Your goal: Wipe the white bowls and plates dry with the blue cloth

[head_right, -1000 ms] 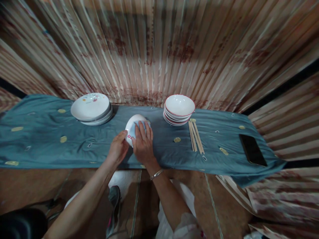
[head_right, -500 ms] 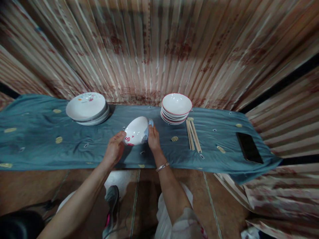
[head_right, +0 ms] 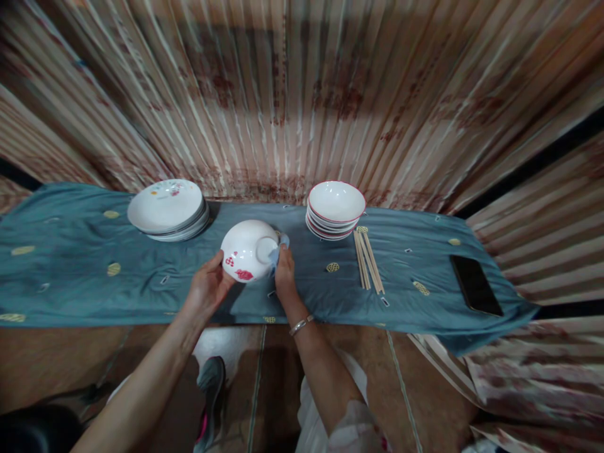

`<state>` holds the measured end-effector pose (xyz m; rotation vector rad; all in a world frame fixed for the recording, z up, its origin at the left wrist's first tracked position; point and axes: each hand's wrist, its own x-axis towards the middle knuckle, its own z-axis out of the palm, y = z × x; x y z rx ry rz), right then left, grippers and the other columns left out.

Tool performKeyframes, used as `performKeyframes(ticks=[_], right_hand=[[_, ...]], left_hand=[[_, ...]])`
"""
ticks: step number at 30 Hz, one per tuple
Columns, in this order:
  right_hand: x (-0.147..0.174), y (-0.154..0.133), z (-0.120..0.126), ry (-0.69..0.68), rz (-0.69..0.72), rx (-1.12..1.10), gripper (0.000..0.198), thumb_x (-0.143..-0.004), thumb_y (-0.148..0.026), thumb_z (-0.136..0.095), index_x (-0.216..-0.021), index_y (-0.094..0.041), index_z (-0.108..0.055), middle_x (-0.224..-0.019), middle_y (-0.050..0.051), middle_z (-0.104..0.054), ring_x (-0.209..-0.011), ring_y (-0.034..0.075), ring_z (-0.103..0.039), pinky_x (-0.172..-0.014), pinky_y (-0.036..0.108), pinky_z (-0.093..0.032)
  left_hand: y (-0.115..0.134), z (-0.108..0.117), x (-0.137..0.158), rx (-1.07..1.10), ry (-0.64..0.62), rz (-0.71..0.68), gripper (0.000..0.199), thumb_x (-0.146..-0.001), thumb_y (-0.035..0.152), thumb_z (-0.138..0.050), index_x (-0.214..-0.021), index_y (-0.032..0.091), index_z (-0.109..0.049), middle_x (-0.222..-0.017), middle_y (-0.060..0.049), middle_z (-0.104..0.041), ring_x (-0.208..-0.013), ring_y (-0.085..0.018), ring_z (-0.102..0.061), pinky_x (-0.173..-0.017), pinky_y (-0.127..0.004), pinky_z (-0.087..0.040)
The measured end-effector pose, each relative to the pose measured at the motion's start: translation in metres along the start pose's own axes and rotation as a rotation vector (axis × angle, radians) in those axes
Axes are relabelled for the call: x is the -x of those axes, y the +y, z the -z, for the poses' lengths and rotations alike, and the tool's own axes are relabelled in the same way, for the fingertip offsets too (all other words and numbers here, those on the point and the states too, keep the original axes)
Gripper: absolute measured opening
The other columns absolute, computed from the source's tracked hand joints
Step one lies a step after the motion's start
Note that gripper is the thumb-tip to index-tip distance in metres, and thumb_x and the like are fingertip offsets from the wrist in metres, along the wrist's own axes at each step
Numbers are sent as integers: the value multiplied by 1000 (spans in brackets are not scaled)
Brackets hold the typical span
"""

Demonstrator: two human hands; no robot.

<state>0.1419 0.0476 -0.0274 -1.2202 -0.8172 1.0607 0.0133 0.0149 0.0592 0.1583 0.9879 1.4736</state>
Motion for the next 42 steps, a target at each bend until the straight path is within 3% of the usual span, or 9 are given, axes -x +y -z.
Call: performKeyframes(ticks=[3,8,14,19,23,27,35,42], right_hand=[[11,0,-5,-20,81,47,76,-93,-67,-32,-142,-12,-51,-147,13,-55,-141,22,-46,-121,43,-32],[32,2,-13,-33,209,195,78,-98,-64,-26,-150,-7,-36,-159,19,-38,-150,24,-32,-126,47,-21],[54,10,-21,-101,292,323,73,-102,-52,-28,-159,-10,-10,-167,18,-18,-155,25,-18,-127,51,-16],[66,21,-22,-116,381,510,72,-103,-44,-29,-160,-8,-2,-168,20,-10,-157,28,-10,-126,53,-20],[73,18,-16,-206,563,598,63,-104,-32,-27,-161,-15,-4,-168,16,-12,-156,25,-13,-125,52,-25],[71,4,-8,-293,705,638,58,-104,-25,-27,-161,-20,-13,-167,12,-21,-155,23,-19,-126,49,-28],[50,-14,8,-127,624,592,56,-105,-31,-27,-159,-19,-19,-164,13,-28,-153,22,-26,-125,48,-28],[48,-13,7,-157,629,618,55,-104,-36,-33,-154,-15,-32,-161,16,-34,-151,25,-30,-125,51,-28]], left_hand=[[6,-6,4,40,45,57,36,-97,13,-45,-127,4,-64,-92,-13,-79,-85,-23,-76,-91,-38,-59],[11,-10,3,131,71,132,43,-102,18,-38,-139,5,-55,-106,-16,-78,-95,-23,-75,-99,-41,-55],[15,-10,2,191,67,146,44,-103,20,-35,-141,5,-53,-108,-16,-77,-96,-24,-75,-99,-42,-55],[18,-8,1,200,57,143,45,-103,21,-35,-143,6,-51,-111,-17,-76,-100,-26,-74,-98,-43,-56],[21,-6,-2,224,21,126,46,-103,21,-34,-144,8,-50,-116,-17,-75,-106,-27,-72,-101,-47,-53],[23,-5,-1,216,45,119,43,-103,20,-34,-139,8,-55,-105,-14,-78,-95,-24,-75,-98,-44,-56],[13,1,0,121,77,88,37,-99,15,-43,-131,6,-61,-92,-12,-79,-82,-20,-76,-91,-36,-59],[0,1,8,48,-7,52,34,-95,11,-49,-124,4,-65,-84,-12,-78,-75,-23,-75,-82,-36,-61]])
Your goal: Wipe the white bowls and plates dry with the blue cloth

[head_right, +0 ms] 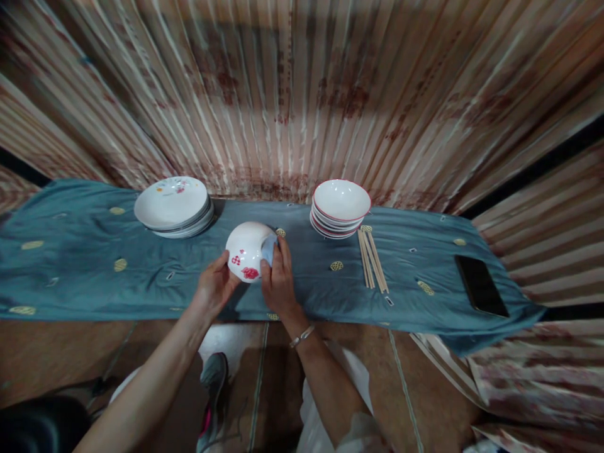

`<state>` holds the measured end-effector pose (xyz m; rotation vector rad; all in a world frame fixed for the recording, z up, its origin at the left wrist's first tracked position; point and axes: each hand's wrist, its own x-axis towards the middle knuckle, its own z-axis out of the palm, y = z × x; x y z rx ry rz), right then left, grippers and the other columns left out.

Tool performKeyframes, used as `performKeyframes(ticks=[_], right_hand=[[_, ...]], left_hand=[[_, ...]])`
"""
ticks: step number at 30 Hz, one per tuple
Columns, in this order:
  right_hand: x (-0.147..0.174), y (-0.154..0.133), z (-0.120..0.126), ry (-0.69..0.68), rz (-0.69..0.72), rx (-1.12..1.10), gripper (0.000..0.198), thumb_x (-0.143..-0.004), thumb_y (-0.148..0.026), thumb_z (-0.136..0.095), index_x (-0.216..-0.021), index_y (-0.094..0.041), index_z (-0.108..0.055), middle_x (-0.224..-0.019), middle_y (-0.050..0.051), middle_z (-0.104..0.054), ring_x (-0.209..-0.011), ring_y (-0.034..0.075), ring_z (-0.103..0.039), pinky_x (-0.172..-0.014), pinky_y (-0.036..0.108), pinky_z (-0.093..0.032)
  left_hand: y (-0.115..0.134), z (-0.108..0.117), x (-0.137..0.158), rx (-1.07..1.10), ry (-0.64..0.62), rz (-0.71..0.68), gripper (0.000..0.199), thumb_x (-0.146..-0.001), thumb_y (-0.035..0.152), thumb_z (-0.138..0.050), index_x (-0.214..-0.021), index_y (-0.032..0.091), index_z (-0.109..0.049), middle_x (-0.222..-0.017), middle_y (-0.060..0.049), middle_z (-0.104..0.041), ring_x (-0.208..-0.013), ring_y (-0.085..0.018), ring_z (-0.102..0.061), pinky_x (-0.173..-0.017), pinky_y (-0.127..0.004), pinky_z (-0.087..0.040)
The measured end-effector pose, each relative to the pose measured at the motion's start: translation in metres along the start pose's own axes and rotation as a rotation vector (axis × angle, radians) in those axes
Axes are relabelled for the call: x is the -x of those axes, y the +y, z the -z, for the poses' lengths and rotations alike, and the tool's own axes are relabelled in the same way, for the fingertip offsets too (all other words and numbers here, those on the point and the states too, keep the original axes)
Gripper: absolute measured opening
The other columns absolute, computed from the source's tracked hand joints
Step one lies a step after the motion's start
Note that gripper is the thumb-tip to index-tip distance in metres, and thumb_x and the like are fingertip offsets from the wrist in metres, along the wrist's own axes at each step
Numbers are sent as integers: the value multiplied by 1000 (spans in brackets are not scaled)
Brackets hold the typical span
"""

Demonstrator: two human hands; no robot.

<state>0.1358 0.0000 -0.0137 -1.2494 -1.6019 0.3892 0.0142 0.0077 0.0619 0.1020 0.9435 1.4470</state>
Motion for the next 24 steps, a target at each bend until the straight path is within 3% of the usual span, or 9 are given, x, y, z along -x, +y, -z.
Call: performKeyframes(ticks=[13,19,24], right_hand=[[8,-9,14,-119,125,-20,43,-103,-33,-37,-139,-17,-55,-162,12,-34,-153,25,-24,-126,50,-24],[10,3,16,-109,88,75,45,-103,-32,-35,-145,-19,-48,-164,11,-29,-155,26,-18,-125,57,-25],[5,8,11,-53,59,82,48,-104,-33,-33,-148,-19,-46,-165,10,-27,-155,26,-18,-126,55,-24]], left_hand=[[9,1,-2,6,84,-1,38,-99,13,-42,-129,-1,-62,-78,-11,-78,-66,-19,-72,-83,-33,-60],[8,10,-5,27,49,3,39,-95,13,-51,-132,5,-60,-95,-14,-79,-78,-22,-75,-87,-38,-61],[2,9,0,-14,23,11,34,-96,13,-48,-125,2,-63,-85,-12,-78,-76,-22,-75,-87,-38,-61]])
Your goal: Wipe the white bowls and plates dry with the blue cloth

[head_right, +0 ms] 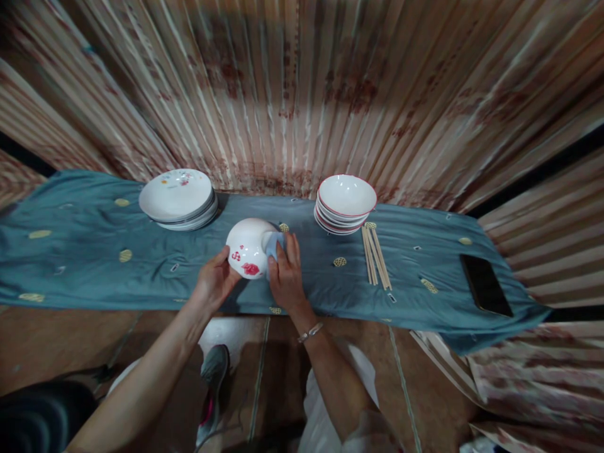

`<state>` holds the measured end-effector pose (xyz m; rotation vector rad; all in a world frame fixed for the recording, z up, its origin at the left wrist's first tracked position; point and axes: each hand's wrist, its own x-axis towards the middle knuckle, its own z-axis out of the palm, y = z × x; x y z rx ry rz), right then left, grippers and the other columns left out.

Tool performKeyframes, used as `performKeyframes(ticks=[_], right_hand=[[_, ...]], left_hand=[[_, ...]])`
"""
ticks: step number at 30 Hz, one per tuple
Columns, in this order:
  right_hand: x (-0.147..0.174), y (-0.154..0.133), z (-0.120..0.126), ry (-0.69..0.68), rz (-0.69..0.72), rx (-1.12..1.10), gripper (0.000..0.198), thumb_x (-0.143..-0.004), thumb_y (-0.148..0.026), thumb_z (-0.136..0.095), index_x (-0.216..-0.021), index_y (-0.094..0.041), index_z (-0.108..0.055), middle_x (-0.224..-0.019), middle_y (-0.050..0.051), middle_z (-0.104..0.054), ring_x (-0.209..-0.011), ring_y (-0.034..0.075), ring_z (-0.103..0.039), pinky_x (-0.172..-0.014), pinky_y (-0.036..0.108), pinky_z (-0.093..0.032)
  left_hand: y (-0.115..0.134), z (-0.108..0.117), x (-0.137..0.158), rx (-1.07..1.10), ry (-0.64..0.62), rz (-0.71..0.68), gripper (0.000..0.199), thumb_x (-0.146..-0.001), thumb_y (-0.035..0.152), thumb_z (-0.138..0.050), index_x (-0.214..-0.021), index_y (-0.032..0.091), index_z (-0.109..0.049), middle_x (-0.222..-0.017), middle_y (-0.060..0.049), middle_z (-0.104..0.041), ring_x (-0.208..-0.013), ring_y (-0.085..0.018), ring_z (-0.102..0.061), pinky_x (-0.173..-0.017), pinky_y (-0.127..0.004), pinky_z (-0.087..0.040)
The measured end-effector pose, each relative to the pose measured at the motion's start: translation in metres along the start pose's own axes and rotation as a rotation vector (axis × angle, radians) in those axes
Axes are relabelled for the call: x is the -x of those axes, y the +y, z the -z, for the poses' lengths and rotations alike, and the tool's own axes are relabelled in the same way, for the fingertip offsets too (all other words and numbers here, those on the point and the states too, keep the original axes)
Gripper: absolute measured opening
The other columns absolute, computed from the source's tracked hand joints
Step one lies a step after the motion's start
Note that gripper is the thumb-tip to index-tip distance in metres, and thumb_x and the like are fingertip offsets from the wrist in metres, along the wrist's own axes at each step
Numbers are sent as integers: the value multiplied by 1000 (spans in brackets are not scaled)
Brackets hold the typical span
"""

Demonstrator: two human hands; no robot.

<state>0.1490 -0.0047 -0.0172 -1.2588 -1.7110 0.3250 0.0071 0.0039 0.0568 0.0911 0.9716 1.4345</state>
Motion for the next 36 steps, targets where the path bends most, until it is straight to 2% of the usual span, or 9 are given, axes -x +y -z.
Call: performKeyframes(ticks=[4,10,13,16,19,23,26,30,36], right_hand=[[-1,-3,-2,6,16,-43,47,-105,-34,-33,-147,-19,-48,-165,9,-27,-155,25,-18,-127,53,-22],[7,-9,1,-48,60,-116,43,-104,-34,-37,-140,-21,-56,-163,8,-33,-155,25,-21,-126,53,-25],[10,-13,6,-35,71,-118,42,-104,-31,-38,-140,-23,-56,-162,7,-36,-153,24,-28,-125,51,-28],[12,-19,9,-19,164,-71,43,-103,-28,-39,-144,-24,-53,-163,7,-33,-153,24,-26,-125,51,-29],[13,-26,8,-41,277,5,47,-103,-24,-39,-149,-23,-47,-162,8,-36,-154,26,-23,-124,54,-30],[11,-31,6,-31,336,134,51,-102,-24,-42,-153,-22,-41,-158,12,-43,-153,27,-26,-123,57,-28],[5,-29,9,-2,336,185,51,-102,-26,-41,-153,-22,-40,-156,12,-46,-152,26,-28,-123,56,-25],[-7,-26,19,-21,312,140,50,-103,-31,-39,-151,-22,-42,-156,11,-45,-152,25,-28,-123,53,-28],[-25,-18,33,3,172,-5,47,-104,-37,-35,-145,-22,-52,-150,10,-53,-146,22,-39,-123,49,-31]], left_hand=[[-2,-3,5,-35,-17,-7,32,-98,12,-44,-119,1,-65,-78,-11,-77,-69,-20,-74,-86,-36,-61],[2,2,4,-48,23,10,32,-99,15,-43,-118,4,-65,-86,-12,-78,-81,-23,-75,-88,-40,-59],[2,6,5,-40,-10,-28,23,-95,12,-49,-105,5,-69,-79,-10,-76,-69,-19,-71,-82,-34,-59],[-4,7,10,-56,-76,-93,14,-90,10,-57,-85,7,-69,-69,-6,-71,-58,-15,-64,-71,-27,-55],[-12,7,14,-147,-168,-159,15,-87,14,-63,-73,12,-67,-64,-1,-66,-55,-11,-57,-62,-21,-48],[-20,8,17,-269,-188,-255,18,-84,17,-67,-66,16,-64,-62,3,-60,-54,-9,-49,-57,-19,-40],[-25,11,18,-363,-241,-314,17,-80,21,-71,-65,16,-63,-62,4,-56,-55,-9,-46,-56,-19,-38],[-28,12,21,-466,-302,-356,24,-76,28,-76,-61,16,-61,-59,3,-54,-55,-10,-43,-55,-20,-37],[-27,6,26,-560,-311,-344,35,-72,36,-81,-54,15,-58,-53,3,-50,-50,-9,-41,-51,-21,-34]])
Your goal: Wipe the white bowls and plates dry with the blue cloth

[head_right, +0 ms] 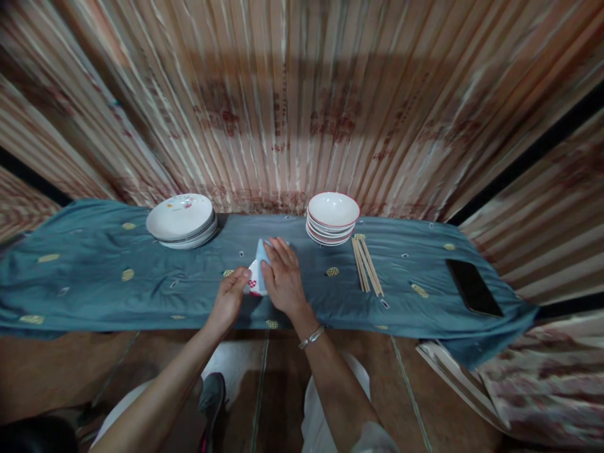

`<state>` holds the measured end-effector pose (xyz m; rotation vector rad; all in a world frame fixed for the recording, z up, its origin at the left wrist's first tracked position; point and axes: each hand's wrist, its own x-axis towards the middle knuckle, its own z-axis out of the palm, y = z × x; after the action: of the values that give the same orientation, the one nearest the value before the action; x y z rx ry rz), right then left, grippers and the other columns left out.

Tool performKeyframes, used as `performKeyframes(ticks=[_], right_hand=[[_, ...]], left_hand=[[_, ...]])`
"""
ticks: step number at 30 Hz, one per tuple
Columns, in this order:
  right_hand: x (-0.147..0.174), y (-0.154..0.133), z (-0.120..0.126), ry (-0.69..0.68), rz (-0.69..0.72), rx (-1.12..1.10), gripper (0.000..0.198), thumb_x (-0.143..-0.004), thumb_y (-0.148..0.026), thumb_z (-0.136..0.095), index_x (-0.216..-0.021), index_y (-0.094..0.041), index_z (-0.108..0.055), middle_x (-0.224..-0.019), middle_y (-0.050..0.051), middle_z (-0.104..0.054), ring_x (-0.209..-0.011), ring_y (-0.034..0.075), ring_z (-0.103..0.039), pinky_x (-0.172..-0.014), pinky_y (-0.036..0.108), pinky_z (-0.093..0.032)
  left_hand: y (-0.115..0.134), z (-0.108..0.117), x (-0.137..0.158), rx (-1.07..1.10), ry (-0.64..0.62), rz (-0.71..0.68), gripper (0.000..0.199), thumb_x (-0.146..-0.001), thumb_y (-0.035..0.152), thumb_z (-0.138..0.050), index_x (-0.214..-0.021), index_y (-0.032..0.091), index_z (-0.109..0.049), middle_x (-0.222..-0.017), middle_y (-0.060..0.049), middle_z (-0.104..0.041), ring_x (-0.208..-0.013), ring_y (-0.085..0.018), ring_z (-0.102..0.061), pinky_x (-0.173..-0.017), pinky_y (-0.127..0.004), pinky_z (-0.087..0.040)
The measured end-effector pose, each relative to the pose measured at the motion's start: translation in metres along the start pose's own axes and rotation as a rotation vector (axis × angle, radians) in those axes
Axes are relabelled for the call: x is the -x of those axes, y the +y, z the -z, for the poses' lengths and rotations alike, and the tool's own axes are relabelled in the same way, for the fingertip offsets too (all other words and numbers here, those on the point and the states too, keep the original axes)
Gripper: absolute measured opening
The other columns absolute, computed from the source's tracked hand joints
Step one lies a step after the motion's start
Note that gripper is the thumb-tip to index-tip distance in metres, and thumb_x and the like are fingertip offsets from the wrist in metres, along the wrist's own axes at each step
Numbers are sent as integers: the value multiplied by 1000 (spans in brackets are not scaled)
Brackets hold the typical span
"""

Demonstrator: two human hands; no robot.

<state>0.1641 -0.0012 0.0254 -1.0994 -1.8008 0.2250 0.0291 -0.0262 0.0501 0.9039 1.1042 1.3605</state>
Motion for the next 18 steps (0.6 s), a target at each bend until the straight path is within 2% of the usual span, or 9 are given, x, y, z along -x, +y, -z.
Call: performKeyframes(ticks=[4,7,11,14,18], right_hand=[[-9,20,1,88,-207,-258,46,-101,-46,-38,-132,-22,-63,-138,8,-64,-133,23,-55,-117,45,-39],[-13,39,-1,143,-445,-517,45,-95,-53,-48,-116,-21,-72,-116,5,-75,-112,24,-67,-105,41,-50],[-13,60,-8,290,-699,-823,43,-80,-56,-65,-100,-19,-75,-104,3,-78,-103,23,-71,-97,38,-55],[-11,65,-14,273,-760,-1014,46,-79,-56,-67,-104,-19,-73,-102,3,-79,-100,24,-73,-98,41,-55],[-9,60,-22,225,-789,-1125,50,-86,-62,-58,-108,-18,-71,-93,3,-80,-94,24,-75,-96,42,-56]], left_hand=[[1,0,-3,3,4,-2,32,-69,35,-81,-54,15,-61,-51,2,-53,-49,-9,-43,-49,-21,-34],[0,0,-5,34,14,6,28,-73,31,-78,-55,15,-63,-51,1,-57,-48,-9,-44,-49,-20,-35],[4,-2,-6,165,18,67,16,-77,23,-73,-62,17,-68,-58,-1,-65,-50,-12,-52,-53,-21,-42],[9,-5,-7,281,55,110,14,-78,17,-70,-64,17,-68,-62,-2,-68,-52,-12,-56,-58,-23,-45],[15,-9,-8,395,100,129,12,-77,16,-72,-65,15,-68,-66,-3,-71,-57,-13,-61,-65,-25,-48]])
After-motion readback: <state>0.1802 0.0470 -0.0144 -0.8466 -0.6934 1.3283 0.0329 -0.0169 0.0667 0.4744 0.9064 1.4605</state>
